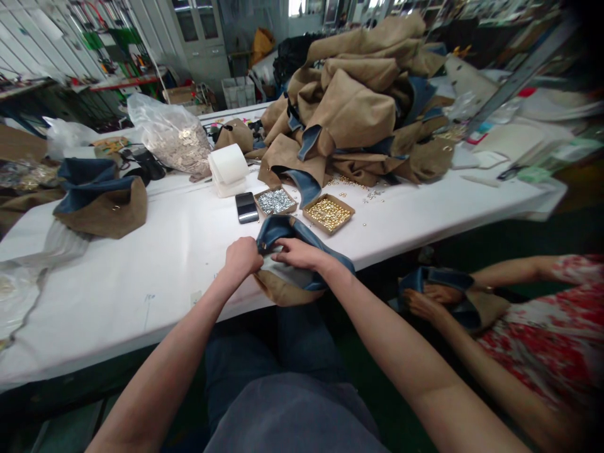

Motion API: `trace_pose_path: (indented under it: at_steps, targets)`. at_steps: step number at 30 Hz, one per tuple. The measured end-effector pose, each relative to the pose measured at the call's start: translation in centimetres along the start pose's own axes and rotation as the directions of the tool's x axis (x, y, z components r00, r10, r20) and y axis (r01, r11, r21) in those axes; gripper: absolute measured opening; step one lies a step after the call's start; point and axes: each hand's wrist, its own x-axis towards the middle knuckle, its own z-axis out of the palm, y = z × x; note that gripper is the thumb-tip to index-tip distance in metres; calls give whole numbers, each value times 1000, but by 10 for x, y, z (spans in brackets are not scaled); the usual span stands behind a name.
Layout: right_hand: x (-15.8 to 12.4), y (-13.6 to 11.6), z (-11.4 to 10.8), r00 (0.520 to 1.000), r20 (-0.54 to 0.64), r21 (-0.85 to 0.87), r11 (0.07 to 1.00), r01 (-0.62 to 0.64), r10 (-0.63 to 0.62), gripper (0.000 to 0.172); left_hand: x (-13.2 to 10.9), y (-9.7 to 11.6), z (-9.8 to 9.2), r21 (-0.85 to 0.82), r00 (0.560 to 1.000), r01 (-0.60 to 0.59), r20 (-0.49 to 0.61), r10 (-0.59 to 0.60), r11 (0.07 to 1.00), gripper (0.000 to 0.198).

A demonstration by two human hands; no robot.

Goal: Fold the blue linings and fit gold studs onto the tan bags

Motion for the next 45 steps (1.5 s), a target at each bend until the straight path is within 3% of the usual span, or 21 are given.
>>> trace_pose_path:
  at_steps: [3,8,15,24,26,29,32,35,39,45]
  targets:
    - [0,0,0,999,31,-38,999,38,-37,42,1,0,0,-10,1000,8,-8,-8,1000,38]
    - [0,4,2,985,56,-84,982,168,-163,54,-3,6,6,-26,999,-34,-8,34,999,48]
    - [0,5,1,997,40,-37,997,74,-73,61,-1,-2,8,-64,999,-10,-42,7,998,37]
    - [-6,5,0,997,54,-33,998,48,-46,65,13,-16,1,-155,999,12,-32,-17,988,33]
    - [-4,7,-1,996,62,-33,998,60,-58,61,14,-17,1,-169,999,16,-28,-21,986,32]
    - [-1,11,-3,1000,5,28,999,-19,19,39,17,-21,1,-202,1000,7,-13,-10,979,27]
    - [2,15,-5,990,-11,185,973,-139,144,27,19,-30,3,-260,1000,-7,14,11,966,20]
    - [3,19,-5,980,-5,385,905,-181,198,22,23,-40,7,-342,1000,-14,9,18,940,13]
    - [3,24,-3,970,-36,537,823,-185,242,14,24,-47,7,-463,999,-28,9,37,886,7]
    - [4,30,3,976,-116,538,837,-95,186,17,25,-54,8,-600,998,-52,-1,65,799,16]
